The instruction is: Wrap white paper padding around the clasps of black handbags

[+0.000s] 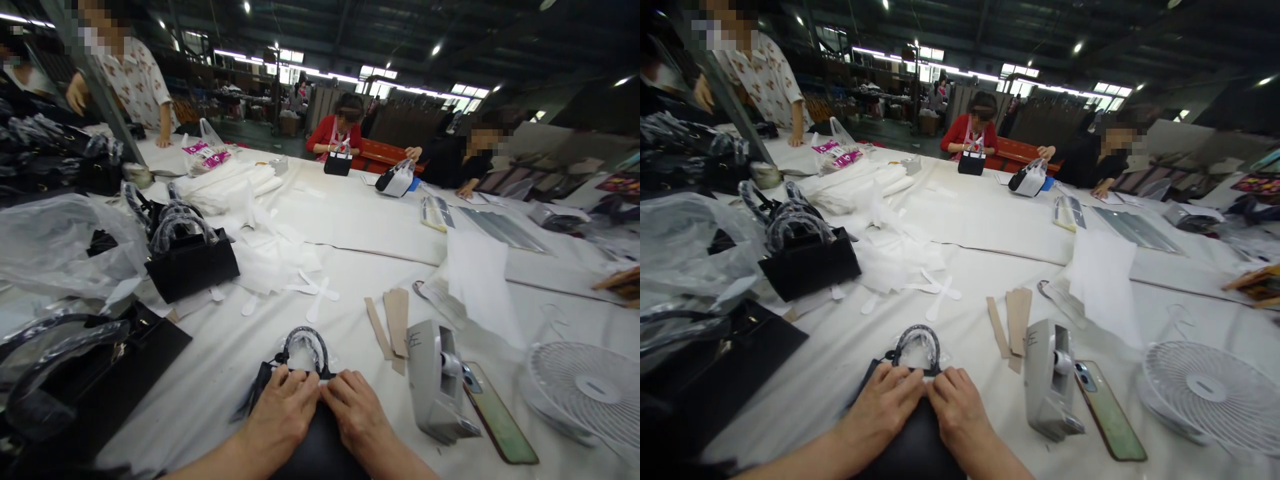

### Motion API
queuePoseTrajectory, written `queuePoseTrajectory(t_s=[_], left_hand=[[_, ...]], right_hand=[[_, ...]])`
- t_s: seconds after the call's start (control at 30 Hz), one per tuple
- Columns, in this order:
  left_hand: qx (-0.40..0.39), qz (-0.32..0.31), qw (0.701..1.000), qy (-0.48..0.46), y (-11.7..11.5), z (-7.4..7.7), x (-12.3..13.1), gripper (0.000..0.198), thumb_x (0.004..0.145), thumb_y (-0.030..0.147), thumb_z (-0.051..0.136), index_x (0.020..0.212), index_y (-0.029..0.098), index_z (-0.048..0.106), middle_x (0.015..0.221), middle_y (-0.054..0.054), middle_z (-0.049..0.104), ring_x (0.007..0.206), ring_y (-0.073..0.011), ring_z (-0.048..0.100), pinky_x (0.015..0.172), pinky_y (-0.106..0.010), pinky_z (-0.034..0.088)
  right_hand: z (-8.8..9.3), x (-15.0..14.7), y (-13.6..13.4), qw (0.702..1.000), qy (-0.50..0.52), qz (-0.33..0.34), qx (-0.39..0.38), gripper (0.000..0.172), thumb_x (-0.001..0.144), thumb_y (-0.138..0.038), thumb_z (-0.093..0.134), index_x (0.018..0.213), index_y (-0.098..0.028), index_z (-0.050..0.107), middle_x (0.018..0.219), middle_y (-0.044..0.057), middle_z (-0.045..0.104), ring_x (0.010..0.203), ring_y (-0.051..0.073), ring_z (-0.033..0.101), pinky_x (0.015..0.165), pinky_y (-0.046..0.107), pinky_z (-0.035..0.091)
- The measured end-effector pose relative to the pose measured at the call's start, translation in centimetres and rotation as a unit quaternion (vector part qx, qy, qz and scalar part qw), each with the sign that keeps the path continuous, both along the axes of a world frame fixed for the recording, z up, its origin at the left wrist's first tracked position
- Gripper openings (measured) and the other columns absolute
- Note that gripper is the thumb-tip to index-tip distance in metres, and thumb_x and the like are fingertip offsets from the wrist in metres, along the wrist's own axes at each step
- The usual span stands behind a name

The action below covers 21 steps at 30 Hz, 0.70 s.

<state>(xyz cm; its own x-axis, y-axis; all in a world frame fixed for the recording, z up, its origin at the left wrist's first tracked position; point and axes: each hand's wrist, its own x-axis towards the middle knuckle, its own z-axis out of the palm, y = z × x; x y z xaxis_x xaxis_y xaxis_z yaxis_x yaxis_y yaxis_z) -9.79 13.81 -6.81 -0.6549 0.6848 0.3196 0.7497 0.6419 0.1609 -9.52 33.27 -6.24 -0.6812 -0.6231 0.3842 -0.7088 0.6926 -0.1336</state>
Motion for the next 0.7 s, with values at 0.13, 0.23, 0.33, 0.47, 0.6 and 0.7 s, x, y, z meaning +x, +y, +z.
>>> queuePoseTrajectory(t_s=[0.13,0.23,0.33,0.47,0.6,0.7], left_hand=[[0.065,-0.018,0.995,-0.077,0.0,0.0,-0.2,0.024,0.092,0.006,0.047,0.111,0.016,0.056,0.097,-0.004,0.059,0.093,-0.0209,0.051,0.090,-0.040,0.042],[0.072,-0.026,0.992,-0.102,-0.1,-0.4,0.2,0.040,0.088,-0.002,0.043,0.121,0.018,0.052,0.098,-0.005,0.058,0.088,-0.0207,0.050,0.081,-0.036,0.043],[0.070,-0.025,0.995,-0.065,-0.3,-1.7,0.4,0.046,0.085,-0.005,0.040,0.123,0.019,0.052,0.100,-0.006,0.057,0.086,-0.0213,0.049,0.080,-0.038,0.042],[0.063,-0.048,0.997,-0.006,-0.4,-3.4,0.1,0.051,0.081,-0.005,0.042,0.123,0.022,0.054,0.102,-0.006,0.057,0.082,-0.0211,0.049,0.074,-0.035,0.041],[0.075,-0.037,0.996,0.009,-0.6,-4.0,-0.1,0.055,0.079,-0.006,0.039,0.122,0.024,0.055,0.103,-0.006,0.058,0.082,-0.0204,0.050,0.075,-0.034,0.042],[0.087,-0.037,0.995,0.006,-0.8,-3.9,-0.2,0.056,0.079,-0.005,0.038,0.122,0.026,0.056,0.103,-0.006,0.060,0.083,-0.0201,0.052,0.076,-0.033,0.045]], right_hand=[[-0.1,0.5,-0.2,0.998,-0.015,-0.039,-0.043,0.032,0.098,-0.014,0.033,0.087,-0.017,0.064,0.073,0.005,0.060,0.070,0.018,0.046,0.065,0.033,0.036],[-0.4,1.5,-0.8,0.993,-0.029,-0.078,-0.085,0.028,0.096,-0.014,0.038,0.087,-0.019,0.064,0.075,0.005,0.064,0.070,0.018,0.049,0.066,0.033,0.037],[-0.5,2.2,-0.7,0.986,-0.048,-0.127,-0.098,0.024,0.095,-0.021,0.046,0.082,-0.023,0.065,0.076,0.002,0.068,0.071,0.016,0.055,0.069,0.031,0.041],[0.7,3.1,4.8,0.936,-0.070,-0.303,-0.163,0.027,0.093,-0.036,0.048,0.079,-0.023,0.067,0.077,0.002,0.070,0.076,0.016,0.061,0.076,0.030,0.045],[2.5,4.7,14.8,0.784,-0.087,-0.575,-0.216,0.048,0.091,-0.049,0.036,0.097,-0.013,0.067,0.085,0.014,0.070,0.076,0.025,0.062,0.071,0.036,0.046],[2.6,5.5,19.5,0.715,-0.181,-0.631,-0.240,0.054,0.079,-0.059,0.043,0.080,-0.014,0.071,0.071,0.011,0.069,0.070,0.027,0.062,0.063,0.035,0.047]])
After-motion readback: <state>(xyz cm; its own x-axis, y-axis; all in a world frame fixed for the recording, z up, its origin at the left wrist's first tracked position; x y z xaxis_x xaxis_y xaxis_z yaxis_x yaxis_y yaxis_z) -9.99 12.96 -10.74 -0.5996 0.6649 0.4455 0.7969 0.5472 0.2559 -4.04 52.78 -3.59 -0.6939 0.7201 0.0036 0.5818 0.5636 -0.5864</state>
